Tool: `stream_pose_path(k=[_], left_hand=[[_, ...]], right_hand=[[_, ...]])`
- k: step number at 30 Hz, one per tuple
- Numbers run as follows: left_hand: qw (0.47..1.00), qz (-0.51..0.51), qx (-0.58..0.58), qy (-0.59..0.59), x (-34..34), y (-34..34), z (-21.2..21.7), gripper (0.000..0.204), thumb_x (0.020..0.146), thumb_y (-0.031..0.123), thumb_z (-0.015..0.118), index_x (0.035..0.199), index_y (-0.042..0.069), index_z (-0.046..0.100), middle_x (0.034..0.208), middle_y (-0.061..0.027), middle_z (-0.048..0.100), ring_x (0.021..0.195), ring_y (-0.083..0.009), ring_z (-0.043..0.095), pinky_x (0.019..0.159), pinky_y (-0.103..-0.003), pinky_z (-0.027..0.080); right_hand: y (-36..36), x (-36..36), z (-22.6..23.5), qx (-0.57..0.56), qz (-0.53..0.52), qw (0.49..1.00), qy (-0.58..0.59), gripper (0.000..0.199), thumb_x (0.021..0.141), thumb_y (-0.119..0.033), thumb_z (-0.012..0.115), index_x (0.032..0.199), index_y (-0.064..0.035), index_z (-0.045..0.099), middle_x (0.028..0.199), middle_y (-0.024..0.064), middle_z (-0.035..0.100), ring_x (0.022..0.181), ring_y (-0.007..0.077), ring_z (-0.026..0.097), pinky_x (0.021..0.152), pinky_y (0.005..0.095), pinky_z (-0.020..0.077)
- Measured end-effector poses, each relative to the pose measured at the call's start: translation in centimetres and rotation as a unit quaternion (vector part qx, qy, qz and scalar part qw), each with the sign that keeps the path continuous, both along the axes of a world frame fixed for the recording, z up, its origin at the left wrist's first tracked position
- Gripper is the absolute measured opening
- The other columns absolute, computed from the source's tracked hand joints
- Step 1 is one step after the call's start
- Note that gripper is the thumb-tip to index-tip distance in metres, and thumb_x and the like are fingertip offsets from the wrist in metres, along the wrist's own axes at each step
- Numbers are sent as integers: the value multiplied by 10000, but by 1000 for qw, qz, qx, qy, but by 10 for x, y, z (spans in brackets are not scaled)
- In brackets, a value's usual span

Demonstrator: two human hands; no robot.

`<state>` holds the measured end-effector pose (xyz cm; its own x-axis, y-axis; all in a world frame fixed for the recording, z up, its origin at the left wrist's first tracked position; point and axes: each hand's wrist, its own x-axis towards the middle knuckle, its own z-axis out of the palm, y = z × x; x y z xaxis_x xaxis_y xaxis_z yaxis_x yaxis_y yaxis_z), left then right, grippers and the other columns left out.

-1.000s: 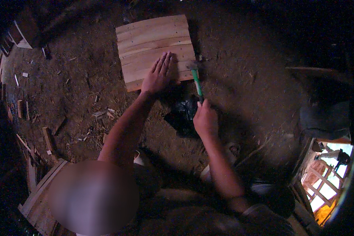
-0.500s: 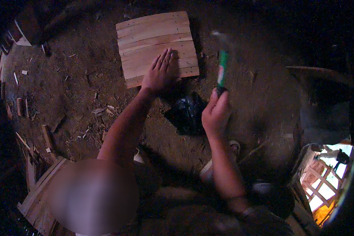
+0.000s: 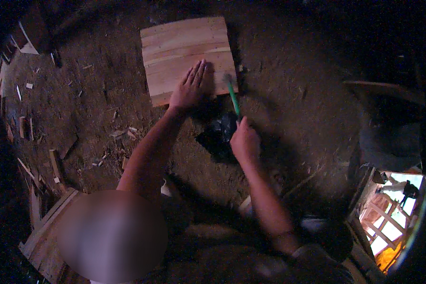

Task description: The person hammers nails into a small wooden board placed on the floor. They repeatedly pick up nails from a black bag, position them on the board, and strike them with a hammer. The person occasionally flips the board over to continue hammering on the other side.

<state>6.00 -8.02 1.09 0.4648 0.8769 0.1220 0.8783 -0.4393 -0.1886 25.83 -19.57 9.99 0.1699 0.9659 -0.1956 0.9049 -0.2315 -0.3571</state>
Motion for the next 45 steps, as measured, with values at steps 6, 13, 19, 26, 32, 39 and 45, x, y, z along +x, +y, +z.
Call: stream_pose_path(k=[6,13,19,26,32,39,45], left_hand=[[1000,0,6,30,-2,-3,13,657,901,334,386,1422,-40,249,1524,-205,146,1420,-316,142,1156,-412,130],[999,33,13,-28,-1,0,-7,695,899,360,388,1406,-89,231,1517,-225,149,1417,-331,142,1158,-427,117],[997,38,-15,-61,5,-3,12,702,899,344,382,1421,-82,186,1511,-231,161,1417,-329,145,1159,-419,118],[999,29,3,14,2,-9,4,687,906,351,375,1414,-81,212,1505,-238,176,1409,-339,170,1156,-416,137],[999,19,25,-26,10,4,2,701,905,386,383,1410,-78,239,1511,-226,168,1409,-335,170,1154,-412,144],[999,23,-14,30,-1,-5,19,727,908,432,363,1417,-71,231,1516,-224,153,1416,-322,150,1157,-409,130],[1000,26,-8,-4,3,-3,9,760,910,471,367,1423,-68,213,1517,-227,141,1420,-316,135,1157,-409,121]], right_hand=[[16,-6,39,178,-14,978,106,201,950,-171,471,981,26,488,801,267,605,749,424,610,579,475,458],[14,-8,0,54,14,998,31,199,950,-176,470,990,18,495,770,260,582,751,442,592,597,493,457],[9,-3,30,144,2,984,107,178,946,-187,478,942,-10,476,801,262,605,762,447,595,588,507,446],[12,-5,9,186,14,979,80,202,962,-222,458,956,-22,485,751,224,615,658,417,604,511,461,454],[-2,13,-43,-20,38,999,-21,186,951,-159,470,959,27,458,765,250,593,709,441,582,596,485,461],[21,-7,24,189,-17,976,103,208,953,-207,473,905,-4,471,729,262,586,743,455,596,585,505,468],[5,-5,-22,-19,3,999,38,272,961,-271,451,940,-2,492,806,255,606,758,457,590,613,521,456]])
